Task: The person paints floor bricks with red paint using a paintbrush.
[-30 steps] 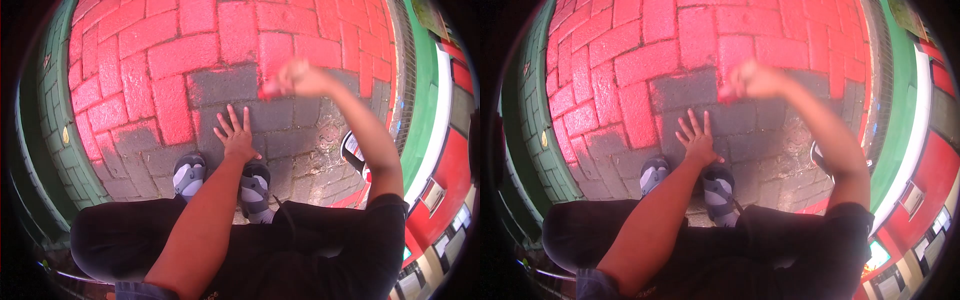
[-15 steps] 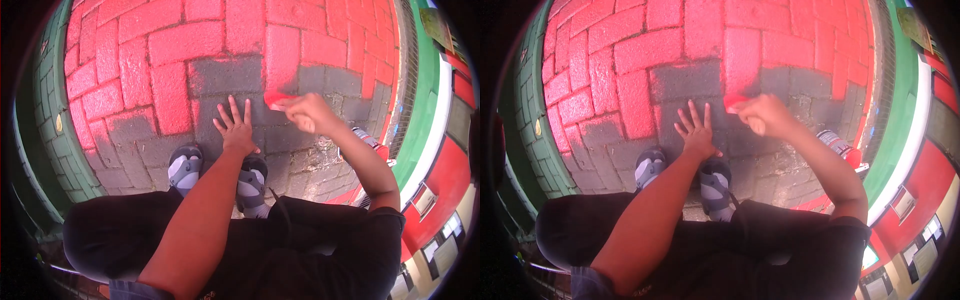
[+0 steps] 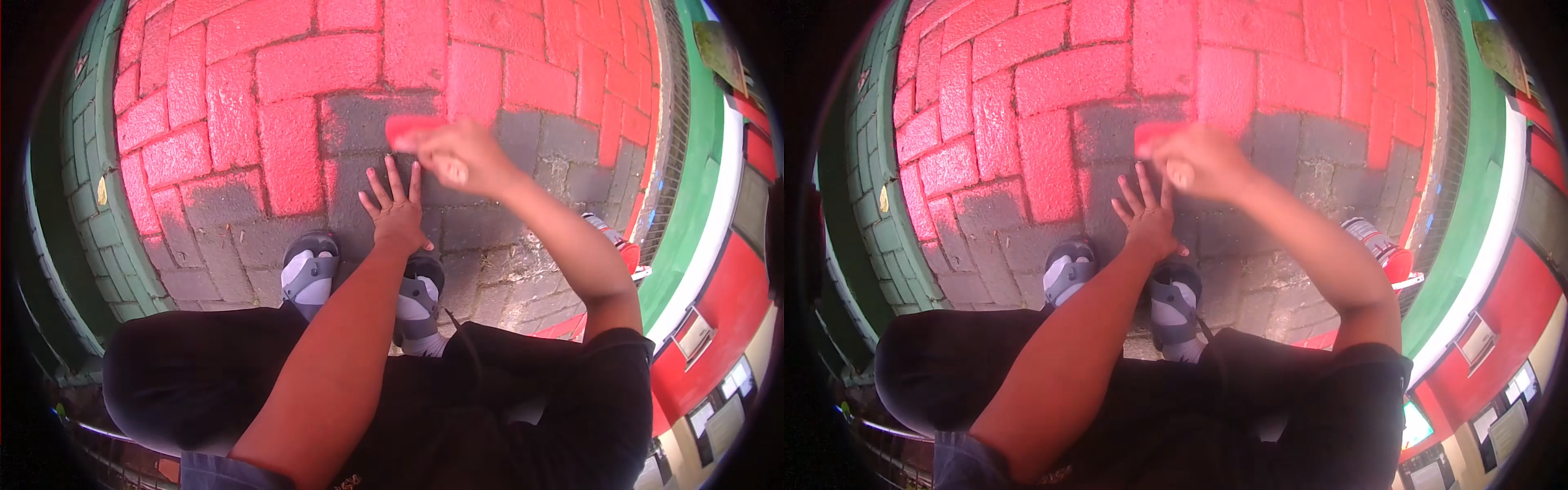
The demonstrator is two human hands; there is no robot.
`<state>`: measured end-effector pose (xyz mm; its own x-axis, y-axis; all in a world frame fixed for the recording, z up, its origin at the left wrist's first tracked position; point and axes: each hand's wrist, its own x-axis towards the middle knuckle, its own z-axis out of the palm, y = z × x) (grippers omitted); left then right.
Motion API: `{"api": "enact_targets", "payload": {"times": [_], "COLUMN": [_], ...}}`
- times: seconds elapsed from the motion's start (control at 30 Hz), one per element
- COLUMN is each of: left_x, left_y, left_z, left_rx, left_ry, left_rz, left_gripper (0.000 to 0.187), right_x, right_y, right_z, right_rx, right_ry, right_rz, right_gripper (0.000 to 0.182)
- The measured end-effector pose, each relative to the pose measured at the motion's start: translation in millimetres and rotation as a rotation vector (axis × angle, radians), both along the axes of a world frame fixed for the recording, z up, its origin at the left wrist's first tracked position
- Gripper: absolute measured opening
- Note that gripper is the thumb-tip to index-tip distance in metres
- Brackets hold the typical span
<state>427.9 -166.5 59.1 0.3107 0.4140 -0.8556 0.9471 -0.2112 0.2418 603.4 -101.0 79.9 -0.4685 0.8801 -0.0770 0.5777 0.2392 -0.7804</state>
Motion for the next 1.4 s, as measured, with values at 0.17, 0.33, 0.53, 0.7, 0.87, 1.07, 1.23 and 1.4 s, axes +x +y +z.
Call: {"api": "enact_targets", "payload": {"times": [0.17, 0.33, 0.53, 0.7, 0.87, 1.07, 1.23, 1.4], "left_x": [0.1, -0.3, 2.3, 3.3, 4.7, 4.8, 6.2, 7.9], "left_y": [1.7, 0.7, 0.6, -0.2, 0.3, -0.2, 0.8, -0.5], "left_z": [1.8, 1.4, 0.5, 1.3, 2.5, -0.7, 2.0, 0.3], "left_rx": [0.008, 0.007, 0.000, 0.012, 0.013, -0.001, 0.000, 0.023], "left_ry": [-0.014, -0.003, 0.013, -0.013, 0.017, 0.017, 0.031, 0.050], "left_rz": [0.025, 0.025, -0.005, 0.027, 0.013, 0.020, 0.014, 0.017], "left_gripper": [0.156, 0.157, 0.157, 0.157, 0.159, 0.159, 0.158, 0.159], "right_x": [42.0, 87.4, -18.9, 73.6, 172.0, 63.9, 72.8, 132.0], "right_y": [78.7, 144.7, 12.1, 44.7, 83.9, -84.4, -59.9, 62.6], "right_z": [3.3, -40.9, -16.7, 21.7, -22.3, -2.1, 0.8, -29.7], "right_rx": [-0.303, 0.170, 0.360, -0.265, -0.017, -0.238, -0.236, 0.124], "right_ry": [-0.040, -0.238, -0.178, -0.057, 0.507, 0.017, 0.149, 0.090], "right_rz": [-0.318, -0.569, -0.318, -0.332, -0.527, -0.222, -0.163, -0.313], "right_gripper": [0.012, 0.015, 0.014, 0.018, 0.031, 0.023, 0.025, 0.030]}}
